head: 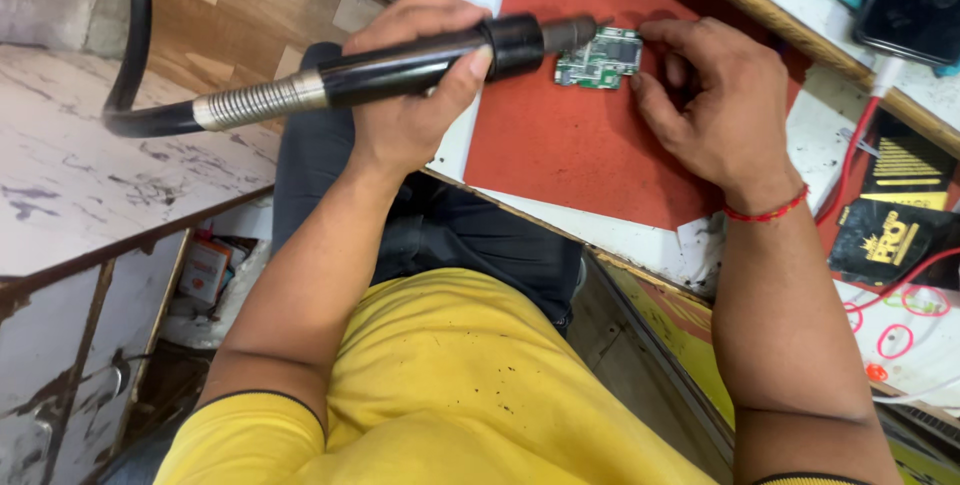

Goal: The person cleans a small green circuit board with a toothbrush, then uses a hot air gun to heat specific components on the board. The person holds the board steady with one hand while applying heat with the other.

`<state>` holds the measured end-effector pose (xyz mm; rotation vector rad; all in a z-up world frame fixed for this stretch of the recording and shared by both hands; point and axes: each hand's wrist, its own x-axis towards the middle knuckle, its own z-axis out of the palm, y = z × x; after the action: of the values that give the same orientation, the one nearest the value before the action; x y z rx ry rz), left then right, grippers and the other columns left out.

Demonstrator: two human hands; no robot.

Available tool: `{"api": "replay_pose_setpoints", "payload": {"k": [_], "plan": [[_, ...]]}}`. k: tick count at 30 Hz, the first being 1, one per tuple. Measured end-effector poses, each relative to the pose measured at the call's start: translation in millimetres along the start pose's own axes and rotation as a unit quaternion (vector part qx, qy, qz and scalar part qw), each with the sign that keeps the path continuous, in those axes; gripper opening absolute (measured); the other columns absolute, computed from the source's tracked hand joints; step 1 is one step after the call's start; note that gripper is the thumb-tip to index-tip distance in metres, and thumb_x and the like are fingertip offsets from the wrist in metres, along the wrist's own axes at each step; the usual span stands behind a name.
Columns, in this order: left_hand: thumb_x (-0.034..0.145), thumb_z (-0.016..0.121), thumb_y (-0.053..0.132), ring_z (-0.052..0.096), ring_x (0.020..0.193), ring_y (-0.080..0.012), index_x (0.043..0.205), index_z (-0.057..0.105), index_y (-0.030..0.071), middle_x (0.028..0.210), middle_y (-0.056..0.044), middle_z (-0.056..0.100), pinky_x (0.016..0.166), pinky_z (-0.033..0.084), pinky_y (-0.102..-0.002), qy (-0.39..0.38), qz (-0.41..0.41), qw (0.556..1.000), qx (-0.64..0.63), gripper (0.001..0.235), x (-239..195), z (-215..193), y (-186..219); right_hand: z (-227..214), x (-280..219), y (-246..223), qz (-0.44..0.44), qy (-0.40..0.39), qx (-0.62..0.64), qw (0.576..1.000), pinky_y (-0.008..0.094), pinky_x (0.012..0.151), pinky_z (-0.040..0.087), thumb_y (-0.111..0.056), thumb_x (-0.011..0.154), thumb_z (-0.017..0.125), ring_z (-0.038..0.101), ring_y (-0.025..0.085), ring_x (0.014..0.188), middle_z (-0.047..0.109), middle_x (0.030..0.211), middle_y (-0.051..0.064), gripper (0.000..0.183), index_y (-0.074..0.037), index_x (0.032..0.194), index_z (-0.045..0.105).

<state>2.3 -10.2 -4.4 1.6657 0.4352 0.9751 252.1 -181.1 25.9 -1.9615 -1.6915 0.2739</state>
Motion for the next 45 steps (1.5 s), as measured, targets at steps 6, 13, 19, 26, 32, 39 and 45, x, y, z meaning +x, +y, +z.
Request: {"api": "replay_pose_setpoints", "payload": {"k": [6,13,19,26,32,39,45], "plan": [[0.102,0.078,0.013,0.072,0.105,-0.0214,0.118,0.071,0.0,0.112,-0.013,0.073,0.098,0.059,-0.032,-0.007,0.014,1.0,-0.009,0.022,1.1,-0.4,-0.8,-0.9,1.3,-0.3,0.009,-0.001,0.006,1.0,0.033,0.069,0.048,-0.006,0.093,0.078,0.061,0.022,0.073,0.059,0.081,0.007,0.029,-0.005,0.121,0.073],[0.101,0.077,0.013,0.072,0.101,-0.0191,0.117,0.071,0.0,0.112,-0.012,0.073,0.093,0.059,-0.029,-0.023,0.022,0.999,-0.008,0.022,5.2,-2.1,-0.1,-3.3,8.9,-9.6,0.017,0.004,-0.001,1.0,0.035,0.069,0.049,-0.008,0.091,0.08,0.06,0.024,0.073,0.059,0.08,0.008,0.026,-0.003,0.115,0.073],[0.099,0.078,0.015,0.072,0.099,-0.0189,0.114,0.071,-0.002,0.113,-0.013,0.073,0.091,0.059,-0.029,-0.02,0.01,1.0,-0.016,0.024,-2.3,-5.6,-2.8,-0.2,5.5,-6.6,0.0,0.005,-0.007,1.0,0.035,0.07,0.049,-0.007,0.093,0.08,0.06,0.024,0.074,0.059,0.083,0.008,0.025,-0.003,0.117,0.073],[0.098,0.077,0.013,0.072,0.102,-0.0193,0.11,0.071,-0.001,0.109,-0.013,0.074,0.096,0.057,-0.03,-0.013,0.036,0.999,0.0,0.019,6.1,-3.8,-3.8,-0.5,3.1,-2.6,0.02,-0.006,0.006,1.0,0.035,0.072,0.05,-0.007,0.092,0.081,0.061,0.023,0.076,0.059,0.079,0.007,0.028,-0.005,0.118,0.073],[0.101,0.075,0.015,0.073,0.108,-0.0209,0.12,0.071,-0.001,0.118,-0.014,0.075,0.101,0.058,-0.03,-0.023,0.009,0.998,-0.054,0.025,3.4,-3.0,4.1,-0.9,5.1,-2.9,0.016,-0.004,0.028,0.999,0.035,0.073,0.05,-0.007,0.092,0.08,0.06,0.023,0.076,0.058,0.08,0.007,0.028,-0.004,0.118,0.072],[0.103,0.073,0.014,0.073,0.107,-0.0222,0.12,0.07,-0.002,0.115,-0.015,0.074,0.101,0.057,-0.03,-0.062,0.018,0.996,-0.062,0.024,0.5,-8.1,2.7,-2.2,9.4,-7.6,0.033,-0.005,0.026,0.999,0.035,0.069,0.048,-0.007,0.091,0.08,0.059,0.024,0.073,0.057,0.083,0.008,0.03,-0.005,0.12,0.072],[0.102,0.07,0.016,0.073,0.1,-0.0198,0.115,0.072,-0.002,0.114,-0.014,0.076,0.096,0.058,-0.03,-0.044,-0.049,0.993,-0.1,0.022,1.7,-8.4,-1.3,-4.1,4.9,-9.9,0.032,-0.009,0.016,0.999,0.036,0.07,0.049,-0.01,0.09,0.079,0.061,0.024,0.075,0.059,0.083,0.007,0.032,-0.006,0.121,0.072]]}}
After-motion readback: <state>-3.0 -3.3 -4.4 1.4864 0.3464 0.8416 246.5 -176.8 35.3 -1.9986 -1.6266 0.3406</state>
